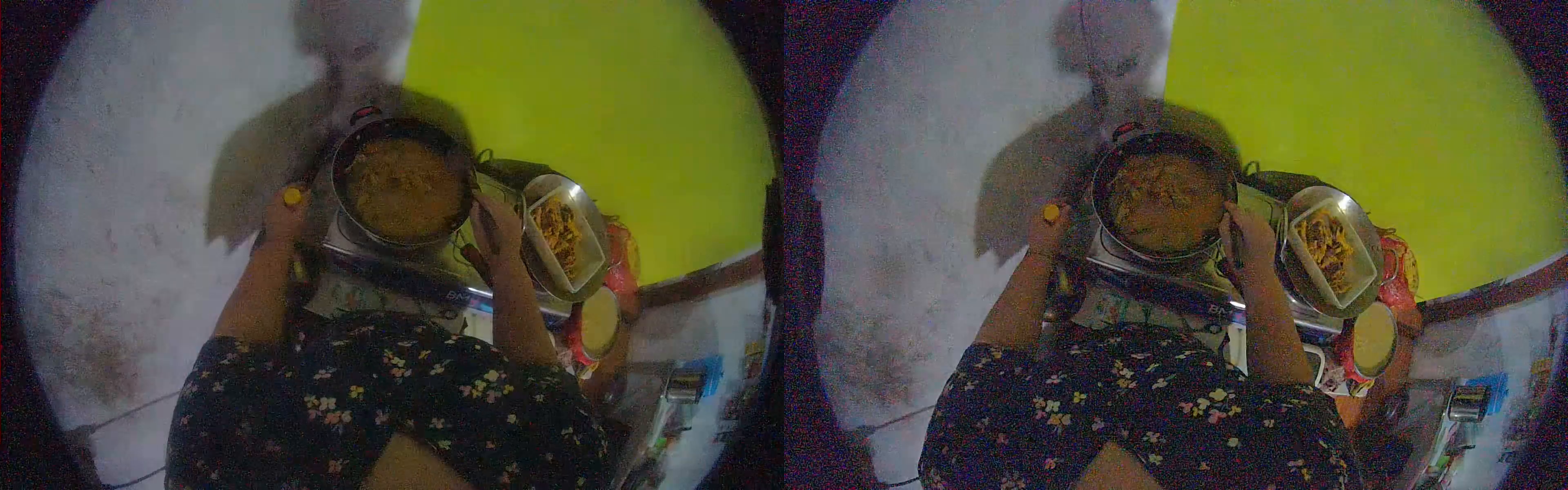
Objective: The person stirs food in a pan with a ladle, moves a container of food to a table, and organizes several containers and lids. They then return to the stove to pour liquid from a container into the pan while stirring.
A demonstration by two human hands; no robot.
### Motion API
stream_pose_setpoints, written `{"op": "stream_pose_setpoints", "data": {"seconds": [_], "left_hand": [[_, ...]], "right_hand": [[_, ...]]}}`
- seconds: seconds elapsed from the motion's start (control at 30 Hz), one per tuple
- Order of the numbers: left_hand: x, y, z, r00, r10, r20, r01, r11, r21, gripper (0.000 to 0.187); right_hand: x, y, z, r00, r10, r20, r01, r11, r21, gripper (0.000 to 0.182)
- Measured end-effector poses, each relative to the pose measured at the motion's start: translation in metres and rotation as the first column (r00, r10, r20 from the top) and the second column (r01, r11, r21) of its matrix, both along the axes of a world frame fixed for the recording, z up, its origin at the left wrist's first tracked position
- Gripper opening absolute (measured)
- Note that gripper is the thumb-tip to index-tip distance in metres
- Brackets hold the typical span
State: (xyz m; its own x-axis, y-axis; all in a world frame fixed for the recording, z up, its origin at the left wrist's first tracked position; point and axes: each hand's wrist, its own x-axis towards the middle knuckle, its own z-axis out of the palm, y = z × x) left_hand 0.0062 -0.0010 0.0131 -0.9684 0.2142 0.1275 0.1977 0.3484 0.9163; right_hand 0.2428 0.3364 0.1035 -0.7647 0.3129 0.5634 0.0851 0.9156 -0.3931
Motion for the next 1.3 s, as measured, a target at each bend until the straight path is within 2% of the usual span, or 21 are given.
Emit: {"op": "stream_pose_setpoints", "data": {"seconds": [0.07, 0.17, 0.2, 0.27, 0.37, 0.47, 0.57, 0.6, 0.67, 0.7, 0.77, 0.83, 0.87, 0.9, 0.97, 1.03, 1.13, 1.17, 1.27, 1.3], "left_hand": [[0.003, 0.000, 0.005, 0.998, -0.012, -0.064, 0.012, 1.000, -0.004, 0.031], [-0.007, -0.002, -0.014, 0.995, 0.015, -0.094, -0.017, 0.999, -0.027, 0.031], [-0.013, -0.003, -0.025, 0.997, 0.025, -0.077, -0.027, 0.999, -0.025, 0.031], [-0.019, -0.003, -0.040, 0.998, 0.046, -0.045, -0.047, 0.999, -0.025, 0.032], [-0.002, -0.002, -0.012, 0.996, 0.010, -0.090, -0.013, 0.999, -0.040, 0.035], [0.014, 0.003, 0.010, 1.000, -0.017, 0.005, 0.017, 1.000, 0.004, 0.036], [0.026, 0.010, 0.007, 0.987, 0.053, -0.151, -0.067, 0.993, -0.095, 0.040], [0.035, 0.014, 0.018, 0.990, 0.034, -0.138, -0.046, 0.995, -0.087, 0.044], [0.053, 0.024, 0.047, 0.993, -0.007, -0.118, -0.001, 0.997, -0.073, 0.053], [0.046, 0.025, 0.041, 0.990, -0.016, -0.137, 0.000, 0.994, -0.114, 0.060], [0.037, 0.021, 0.029, 0.984, -0.036, -0.176, 0.001, 0.982, -0.190, 0.076], [0.039, 0.016, 0.036, 0.992, -0.045, -0.115, 0.022, 0.980, -0.196, 0.089], [0.042, 0.014, 0.042, 0.995, -0.052, -0.084, 0.035, 0.979, -0.200, 0.096], [0.049, 0.016, 0.047, 0.987, -0.057, -0.150, 0.027, 0.980, -0.196, 0.098], [0.064, 0.018, 0.050, 0.957, -0.062, -0.284, 0.011, 0.984, -0.177, 0.102], [0.064, 0.020, 0.047, 0.920, -0.114, -0.376, 0.004, 0.960, -0.280, 0.098], [0.066, 0.032, 0.067, 0.815, -0.205, -0.541, -0.009, 0.930, -0.367, 0.092], [0.069, 0.039, 0.077, 0.767, -0.235, -0.597, -0.015, 0.924, -0.383, 0.089], [0.087, 0.061, 0.099, 0.625, -0.333, -0.706, 0.159, 0.940, -0.302, 0.082], [0.095, 0.069, 0.107, 0.598, -0.390, -0.701, 0.187, 0.917, -0.351, 0.079]], "right_hand": [[-0.005, 0.027, -0.045, 0.996, 0.065, -0.054, -0.073, 0.984, -0.165, 0.024], [0.000, -0.004, -0.012, 0.996, -0.006, -0.093, -0.013, 0.979, -0.202, 0.020], [-0.001, -0.007, -0.010, 0.997, -0.045, -0.060, 0.015, 0.905, -0.426, 0.021], [0.001, -0.008, -0.008, 0.995, -0.095, 0.026, 0.078, 0.608, -0.790, 0.024], [0.004, -0.001, -0.009, 0.997, -0.071, 0.036, 0.068, 0.534, -0.843, 0.024], [0.012, 0.007, -0.009, 0.991, -0.086, 0.103, 0.131, 0.448, -0.884, 0.029], [0.032, 0.005, 0.014, 0.988, -0.094, 0.120, 0.144, 0.315, -0.938, 0.043], [0.039, 0.007, 0.017, 0.989, -0.096, 0.114, 0.137, 0.293, -0.946, 0.048], [0.051, 0.026, 0.006, 0.993, -0.096, 0.066, 0.093, 0.311, -0.946, 0.059], [0.049, 0.031, 0.001, 0.977, -0.126, 0.174, 0.204, 0.289, -0.936, 0.061], [0.066, 0.021, -0.013, 0.983, -0.163, 0.079, 0.162, 0.590, -0.791, 0.053], [0.081, 0.011, -0.007, 0.973, -0.231, 0.011, 0.157, 0.625, -0.765, 0.050], [0.085, 0.010, 0.000, 0.956, -0.294, -0.007, 0.156, 0.527, -0.835, 0.051], [0.092, 0.009, 0.005, 0.933, -0.358, -0.024, 0.141, 0.427, -0.893, 0.051], [0.112, 0.002, 0.010, 0.944, -0.327, -0.044, 0.120, 0.465, -0.877, 0.054], [0.128, -0.008, 0.006, 0.928, -0.372, 0.039, 0.208, 0.426, -0.881, 0.057], [0.151, -0.029, 0.016, 0.886, -0.462, 0.041, 0.263, 0.427, -0.865, 0.054], [0.159, -0.034, 0.016, 0.872, -0.489, 0.031, 0.247, 0.384, -0.890, 0.051], [0.189, -0.047, 0.018, 0.846, -0.532, 0.020, 0.302, 0.448, -0.841, 0.050], [0.199, -0.045, -0.003, 0.815, -0.578, -0.047, 0.262, 0.440, -0.859, 0.046]]}}
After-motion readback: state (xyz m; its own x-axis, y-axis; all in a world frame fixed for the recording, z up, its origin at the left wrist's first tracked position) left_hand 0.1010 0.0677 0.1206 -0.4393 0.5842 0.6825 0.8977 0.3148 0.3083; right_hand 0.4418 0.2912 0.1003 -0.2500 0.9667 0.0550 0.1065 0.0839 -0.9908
